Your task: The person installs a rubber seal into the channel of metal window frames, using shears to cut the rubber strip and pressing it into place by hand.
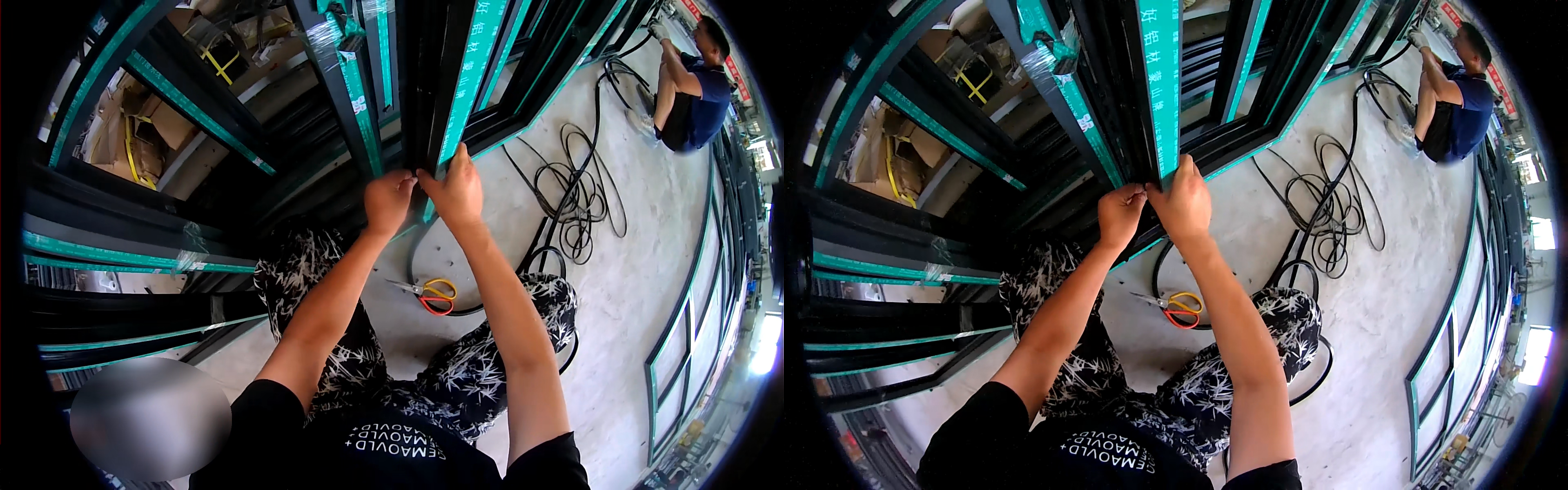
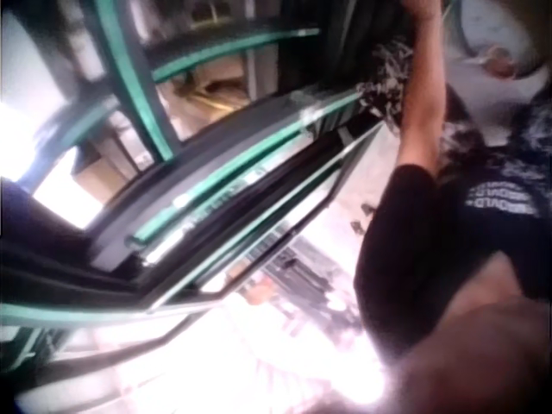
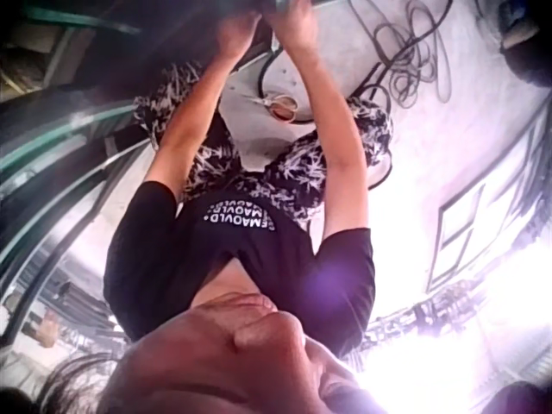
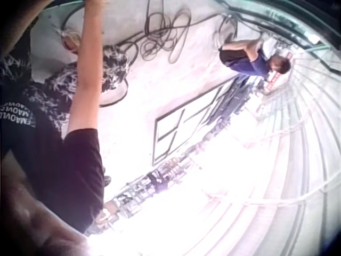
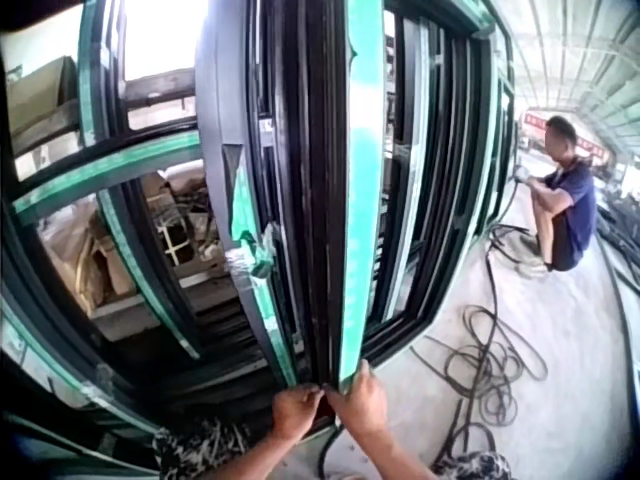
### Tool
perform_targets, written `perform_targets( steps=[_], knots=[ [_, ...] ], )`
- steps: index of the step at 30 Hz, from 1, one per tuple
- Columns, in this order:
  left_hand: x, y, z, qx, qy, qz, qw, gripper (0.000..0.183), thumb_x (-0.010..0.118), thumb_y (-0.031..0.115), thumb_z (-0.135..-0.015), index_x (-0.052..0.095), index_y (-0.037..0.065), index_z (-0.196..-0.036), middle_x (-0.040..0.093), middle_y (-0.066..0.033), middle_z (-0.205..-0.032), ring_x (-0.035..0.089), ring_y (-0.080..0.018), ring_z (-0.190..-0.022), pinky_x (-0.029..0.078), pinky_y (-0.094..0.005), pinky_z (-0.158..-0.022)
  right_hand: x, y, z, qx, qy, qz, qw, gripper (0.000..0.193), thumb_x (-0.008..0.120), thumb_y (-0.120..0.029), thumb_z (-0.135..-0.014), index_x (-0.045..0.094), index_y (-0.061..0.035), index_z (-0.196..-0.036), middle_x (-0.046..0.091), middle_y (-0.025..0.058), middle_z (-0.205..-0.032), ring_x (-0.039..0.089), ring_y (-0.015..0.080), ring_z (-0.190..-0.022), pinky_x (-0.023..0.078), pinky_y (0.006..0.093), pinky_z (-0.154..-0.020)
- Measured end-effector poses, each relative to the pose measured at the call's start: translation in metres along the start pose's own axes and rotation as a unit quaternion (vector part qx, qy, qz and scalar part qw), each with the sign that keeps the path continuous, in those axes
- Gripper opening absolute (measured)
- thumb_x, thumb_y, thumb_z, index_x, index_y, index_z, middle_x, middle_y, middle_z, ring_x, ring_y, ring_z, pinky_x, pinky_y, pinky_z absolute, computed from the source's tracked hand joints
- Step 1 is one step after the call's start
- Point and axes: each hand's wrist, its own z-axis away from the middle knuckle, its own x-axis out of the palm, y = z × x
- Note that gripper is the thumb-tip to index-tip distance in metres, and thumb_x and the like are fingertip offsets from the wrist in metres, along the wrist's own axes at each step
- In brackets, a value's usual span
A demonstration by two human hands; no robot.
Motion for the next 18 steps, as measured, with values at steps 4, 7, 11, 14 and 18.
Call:
perform_targets(
  steps=[4,7,11,14,18],
  knots=[
    [0.003,0.001,0.0,0.011,0.005,0.024,1.0,0.013,0.066,0.012,-0.087,0.072,0.002,-0.091,0.069,-0.0189,-0.08,0.069,-0.0317,-0.071,0.051,-0.0349,-0.063,0.007,0.0,0.003,0.039,0.003,0.022,0.999,0.046,0.081,-0.021,-0.069,0.049,-0.0017,-0.097,0.062,0.0192,-0.094,0.062,0.0433,-0.085,0.052,0.0504,-0.07],
    [0.01,-0.008,0.003,-0.01,0.003,0.032,0.999,0.015,0.065,0.011,-0.089,0.071,0.0,-0.098,0.07,-0.018,-0.085,0.069,-0.0264,-0.075,0.052,-0.0333,-0.067,0.008,0.006,0.003,0.024,0.016,0.005,1.0,0.045,0.081,-0.021,-0.069,0.05,-0.0021,-0.096,0.062,0.0192,-0.095,0.062,0.0435,-0.085,0.052,0.0504,-0.07],
    [0.024,-0.019,0.012,-0.016,-0.001,0.029,0.999,0.015,0.063,0.007,-0.093,0.067,-0.003,-0.103,0.072,-0.0135,-0.086,0.069,-0.0159,-0.08,0.052,-0.03,-0.07,0.015,0.019,0.004,0.055,0.007,0.024,0.998,0.043,0.08,-0.022,-0.07,0.051,-0.0025,-0.095,0.062,0.0188,-0.095,0.062,0.0439,-0.086,0.051,0.0506,-0.07],
    [0.033,-0.053,0.031,-0.038,-0.031,-0.095,0.994,0.014,0.066,0.01,-0.09,0.065,0.0,-0.1,0.071,-0.0164,-0.089,0.071,-0.0258,-0.082,0.053,-0.0346,-0.071,0.015,0.019,0.0,0.061,-0.017,0.016,0.998,0.043,0.079,-0.024,-0.072,0.051,-0.0021,-0.095,0.062,0.0196,-0.096,0.061,0.0443,-0.088,0.051,0.0511,-0.071],
    [0.029,-0.117,0.046,-0.106,-0.136,-0.178,0.969,0.027,0.076,0.014,-0.077,0.067,0.002,-0.1,0.071,-0.0157,-0.09,0.069,-0.0325,-0.082,0.054,-0.0407,-0.072,0.015,0.033,-0.015,-0.02,-0.048,0.009,0.999,0.043,0.078,-0.025,-0.072,0.052,-0.001,-0.096,0.061,0.0214,-0.096,0.06,0.0453,-0.089,0.051,0.0513,-0.073]
  ],
)
